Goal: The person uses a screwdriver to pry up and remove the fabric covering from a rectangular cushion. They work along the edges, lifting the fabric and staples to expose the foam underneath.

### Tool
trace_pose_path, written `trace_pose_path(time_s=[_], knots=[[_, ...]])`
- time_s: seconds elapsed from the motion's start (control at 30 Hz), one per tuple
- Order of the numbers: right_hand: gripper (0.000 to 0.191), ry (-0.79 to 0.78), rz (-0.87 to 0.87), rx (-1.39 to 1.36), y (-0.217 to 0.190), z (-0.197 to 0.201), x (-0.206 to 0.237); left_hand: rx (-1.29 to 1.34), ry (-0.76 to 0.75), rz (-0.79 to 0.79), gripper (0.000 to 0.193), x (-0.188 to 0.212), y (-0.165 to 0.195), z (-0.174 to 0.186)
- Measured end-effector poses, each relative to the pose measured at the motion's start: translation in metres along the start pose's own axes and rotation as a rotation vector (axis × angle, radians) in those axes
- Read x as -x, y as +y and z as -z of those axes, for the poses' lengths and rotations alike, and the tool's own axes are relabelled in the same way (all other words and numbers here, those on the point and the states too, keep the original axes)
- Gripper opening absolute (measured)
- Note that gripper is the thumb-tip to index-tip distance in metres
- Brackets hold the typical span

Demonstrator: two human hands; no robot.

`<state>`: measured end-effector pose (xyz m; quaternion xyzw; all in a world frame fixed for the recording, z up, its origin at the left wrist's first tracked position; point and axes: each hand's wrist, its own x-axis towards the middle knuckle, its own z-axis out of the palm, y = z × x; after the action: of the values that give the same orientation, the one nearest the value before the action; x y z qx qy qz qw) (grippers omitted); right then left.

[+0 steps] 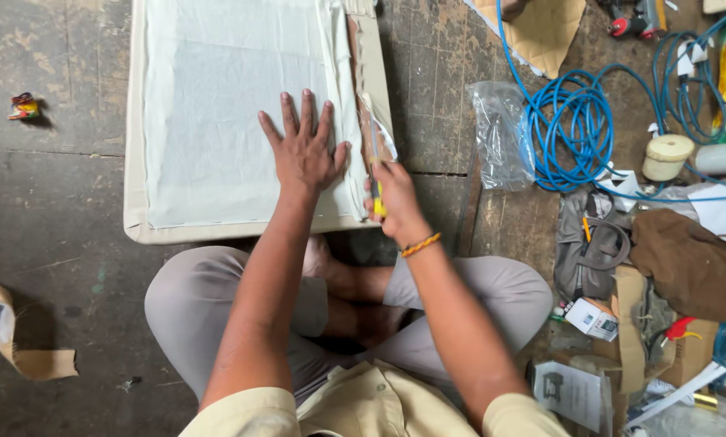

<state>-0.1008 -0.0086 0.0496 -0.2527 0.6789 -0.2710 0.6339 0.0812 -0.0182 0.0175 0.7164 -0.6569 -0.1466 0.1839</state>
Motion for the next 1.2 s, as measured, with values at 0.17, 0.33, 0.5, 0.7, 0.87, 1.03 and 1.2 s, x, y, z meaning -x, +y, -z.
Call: trace_pose_path(time_s=[0.17, 0.33, 0.5, 0.7, 0.87, 1.03, 1.2], knots=[[0.029, 0.208, 0.369, 0.335, 0.037, -0.001, -0.009, -0.031, 0.032, -0.005, 0.073, 0.002, -0.003, -0.013], [0.024, 0.23, 0.577, 0.491, 0.03, -0.001, -0.047, -0.083, -0.005, 0.014, 0.073, -0.003, 0.0, -0.015], [0.025, 0.174, 0.566, 0.395, 0.022, -0.007, -0.034, -0.088, -0.02, 0.007, 0.072, -0.001, -0.001, -0.01], [0.022, 0.131, 0.048, 0.127, -0.008, -0.038, -0.023, -0.102, -0.039, 0.012, 0.073, -0.004, 0.0, -0.014], [0.016, -0.589, -0.002, -0.755, -0.121, -0.035, -0.047, -0.101, -0.043, 0.014, 0.073, -0.002, 0.003, -0.008], [0.012, -0.385, -0.112, -0.484, -0.126, -0.015, -0.033, -0.042, 0.03, -0.007, 0.073, -0.002, 0.002, 0.001], [0.03, 0.118, 0.291, 0.264, 0.002, -0.003, -0.018, -0.018, 0.011, -0.006, 0.073, 0.003, -0.002, -0.006]])
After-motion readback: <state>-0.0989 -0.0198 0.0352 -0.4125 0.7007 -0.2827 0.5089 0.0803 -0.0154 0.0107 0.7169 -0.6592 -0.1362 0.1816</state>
